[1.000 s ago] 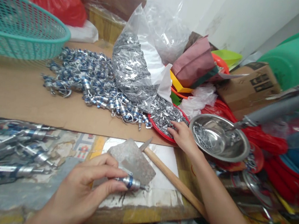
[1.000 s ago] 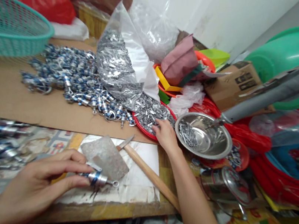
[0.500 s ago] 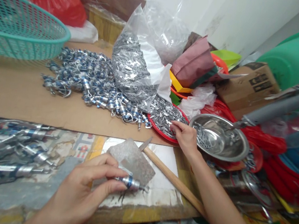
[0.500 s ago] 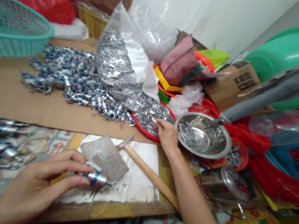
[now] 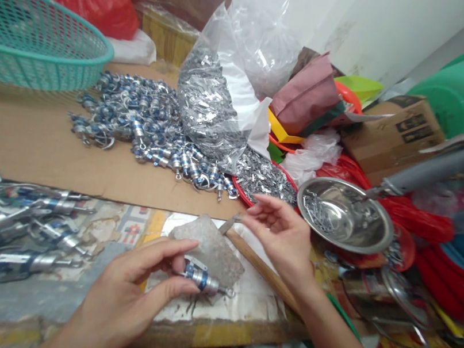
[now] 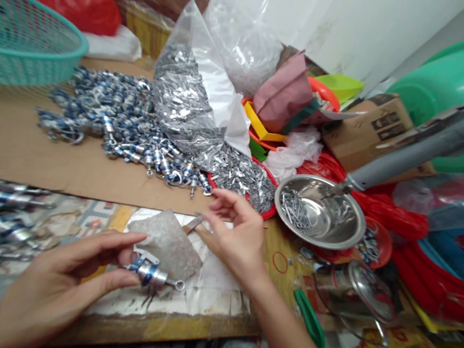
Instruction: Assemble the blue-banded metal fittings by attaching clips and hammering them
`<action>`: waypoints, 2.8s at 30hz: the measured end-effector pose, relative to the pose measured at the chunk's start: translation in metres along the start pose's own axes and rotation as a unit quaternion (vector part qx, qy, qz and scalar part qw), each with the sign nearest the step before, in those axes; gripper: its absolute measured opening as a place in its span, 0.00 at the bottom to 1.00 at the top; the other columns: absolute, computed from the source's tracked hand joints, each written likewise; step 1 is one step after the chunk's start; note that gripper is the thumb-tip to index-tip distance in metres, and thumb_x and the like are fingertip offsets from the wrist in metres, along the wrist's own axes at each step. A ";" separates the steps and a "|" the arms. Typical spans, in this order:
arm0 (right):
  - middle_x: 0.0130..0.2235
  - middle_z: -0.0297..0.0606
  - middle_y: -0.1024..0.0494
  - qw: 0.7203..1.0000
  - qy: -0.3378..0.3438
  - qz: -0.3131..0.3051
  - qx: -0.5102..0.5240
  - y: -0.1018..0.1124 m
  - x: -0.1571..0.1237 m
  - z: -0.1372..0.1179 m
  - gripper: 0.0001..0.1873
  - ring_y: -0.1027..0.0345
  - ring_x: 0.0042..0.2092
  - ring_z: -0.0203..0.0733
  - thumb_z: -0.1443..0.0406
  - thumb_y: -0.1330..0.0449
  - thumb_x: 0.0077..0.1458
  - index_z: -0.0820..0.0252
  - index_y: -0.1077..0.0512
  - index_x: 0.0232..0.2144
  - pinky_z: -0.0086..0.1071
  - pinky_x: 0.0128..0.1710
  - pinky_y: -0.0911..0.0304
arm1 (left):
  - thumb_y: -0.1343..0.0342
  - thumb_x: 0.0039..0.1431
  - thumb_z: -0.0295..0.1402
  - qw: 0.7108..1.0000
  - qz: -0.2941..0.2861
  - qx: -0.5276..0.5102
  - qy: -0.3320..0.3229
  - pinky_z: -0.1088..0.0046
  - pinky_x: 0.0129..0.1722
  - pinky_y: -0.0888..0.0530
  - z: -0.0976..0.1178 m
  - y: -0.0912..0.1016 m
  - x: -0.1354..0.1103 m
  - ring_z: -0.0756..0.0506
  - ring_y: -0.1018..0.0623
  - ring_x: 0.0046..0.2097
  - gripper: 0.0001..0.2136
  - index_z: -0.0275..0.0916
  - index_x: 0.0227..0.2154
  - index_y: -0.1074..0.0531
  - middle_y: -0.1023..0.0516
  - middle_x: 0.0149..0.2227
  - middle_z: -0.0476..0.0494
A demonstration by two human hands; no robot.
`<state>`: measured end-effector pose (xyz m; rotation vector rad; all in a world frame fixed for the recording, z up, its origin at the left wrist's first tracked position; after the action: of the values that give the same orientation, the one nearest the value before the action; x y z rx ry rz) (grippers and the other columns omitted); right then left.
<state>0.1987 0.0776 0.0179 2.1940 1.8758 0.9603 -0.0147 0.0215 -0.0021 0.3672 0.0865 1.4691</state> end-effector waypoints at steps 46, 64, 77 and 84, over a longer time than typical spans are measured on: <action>0.37 0.36 0.20 0.964 0.077 -0.096 -0.234 0.009 0.003 -0.005 0.08 0.26 0.40 0.39 0.67 0.42 0.54 0.56 0.22 0.33 0.32 0.43 0.31 | 0.35 0.44 0.37 0.924 0.011 -0.285 0.253 0.80 0.37 0.25 0.010 -0.012 -0.017 0.48 0.21 0.37 0.26 0.46 0.49 0.33 0.19 0.32 0.53; 0.37 0.41 0.21 0.932 0.045 -0.093 -0.348 0.038 0.060 0.056 0.08 0.27 0.40 0.44 0.70 0.43 0.54 0.61 0.24 0.34 0.39 0.46 0.35 | 0.35 0.40 0.29 0.905 -0.051 -0.310 0.285 0.72 0.32 0.25 0.001 -0.008 -0.004 0.48 0.22 0.30 0.37 0.40 0.55 0.44 0.24 0.26 0.53; 0.30 0.38 0.24 0.904 0.173 -0.382 -0.078 -0.010 -0.029 -0.056 0.07 0.32 0.34 0.36 0.71 0.43 0.55 0.63 0.23 0.33 0.28 0.36 0.37 | 0.34 0.40 0.28 0.888 -0.053 -0.345 0.298 0.75 0.31 0.25 0.003 -0.008 -0.003 0.49 0.21 0.29 0.38 0.39 0.55 0.45 0.22 0.25 0.54; 0.30 0.37 0.27 0.942 0.117 -0.313 -0.034 -0.026 -0.030 -0.048 0.10 0.33 0.34 0.36 0.71 0.43 0.55 0.61 0.23 0.36 0.27 0.34 0.38 | 0.35 0.41 0.27 0.885 -0.059 -0.361 0.290 0.74 0.32 0.24 0.002 -0.009 -0.003 0.48 0.21 0.29 0.38 0.37 0.56 0.46 0.21 0.24 0.53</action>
<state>0.1506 0.0409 0.0324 1.3240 2.3701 1.1436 -0.0055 0.0175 -0.0031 -0.6826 0.0324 1.3415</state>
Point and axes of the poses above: each hand's wrist, its own x-axis towards the middle knuckle, its own y-axis out of the back of the hand, z = x × y, the point moved 1 cm from there along x, towards the middle knuckle
